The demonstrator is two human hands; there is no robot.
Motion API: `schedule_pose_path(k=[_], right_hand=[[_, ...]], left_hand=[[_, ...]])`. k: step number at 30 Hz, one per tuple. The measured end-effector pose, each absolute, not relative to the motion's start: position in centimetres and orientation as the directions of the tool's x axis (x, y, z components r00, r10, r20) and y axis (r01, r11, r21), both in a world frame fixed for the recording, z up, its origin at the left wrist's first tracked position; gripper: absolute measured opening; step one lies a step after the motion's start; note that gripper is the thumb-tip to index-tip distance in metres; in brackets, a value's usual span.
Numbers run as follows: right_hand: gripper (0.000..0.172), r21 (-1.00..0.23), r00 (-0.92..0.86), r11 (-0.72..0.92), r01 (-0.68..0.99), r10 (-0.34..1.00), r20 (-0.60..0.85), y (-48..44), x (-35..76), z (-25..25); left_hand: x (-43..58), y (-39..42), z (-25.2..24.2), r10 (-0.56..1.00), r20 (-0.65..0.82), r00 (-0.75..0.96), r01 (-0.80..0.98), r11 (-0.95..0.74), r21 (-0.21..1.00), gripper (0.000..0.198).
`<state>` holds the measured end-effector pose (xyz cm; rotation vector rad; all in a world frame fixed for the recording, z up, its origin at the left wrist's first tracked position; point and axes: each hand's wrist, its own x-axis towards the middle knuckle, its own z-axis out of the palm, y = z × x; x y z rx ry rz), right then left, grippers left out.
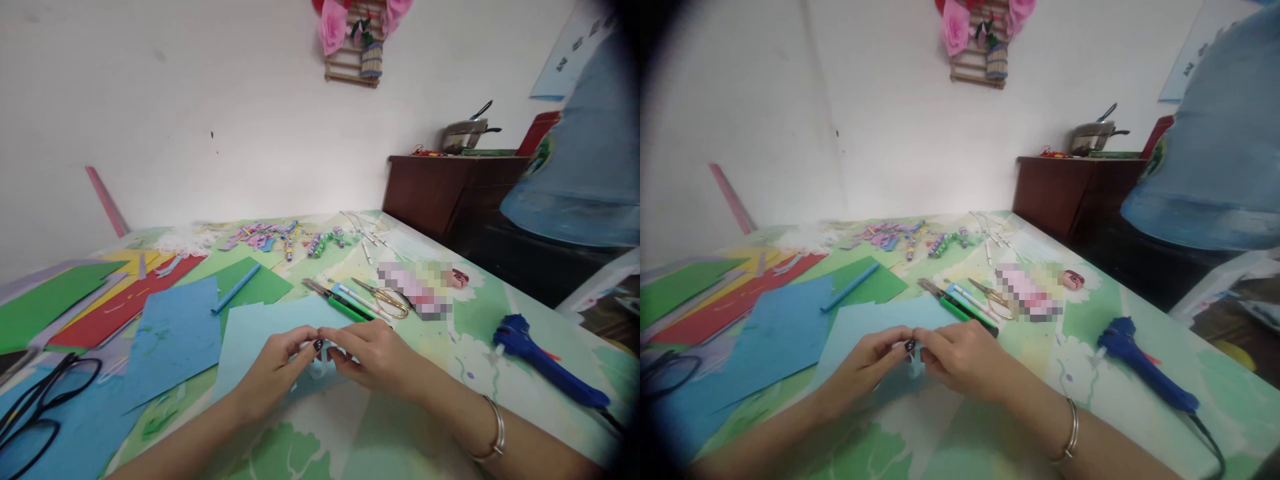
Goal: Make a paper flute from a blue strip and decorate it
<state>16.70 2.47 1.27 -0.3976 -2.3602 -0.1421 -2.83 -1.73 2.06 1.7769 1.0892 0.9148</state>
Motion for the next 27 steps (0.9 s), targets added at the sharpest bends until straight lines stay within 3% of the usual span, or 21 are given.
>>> schedule_pose_path(k=[7, 17, 23, 27], right_hand=[[0.018, -0.017, -0.657, 0.884, 0.468, 0.361, 0.662, 2.4, 16.68, 2.05], [0.019, -0.169, -0.671, 0.918, 0.359, 0.38, 0.637, 2.15, 16.7, 2.06], [0.016, -0.19, -0.647, 0.926, 0.325, 0.364, 0.67, 2.12, 16.59, 1.78], [0.018, -0.113, -0.68, 0.924, 0.364, 0.347, 0.646, 1.9, 16.6, 2.08]], left_hand=[[-3.46, -1.74, 1.99, 0.907, 0.267, 0.327, 0.505, -0.406, 0.762, 0.027], [-3.89, -1.83, 1.15, 0.741, 0.532, 0.41, 0.526, -0.668, 0.526, 0.021], [-3.89, -1.99, 1.36, 0.742, 0.531, 0.409, 0.54, -0.666, 0.514, 0.014], [-3.81, -2.18, 1.79, 0.742, 0.519, 0.425, 0.536, -0.668, 0.516, 0.013]])
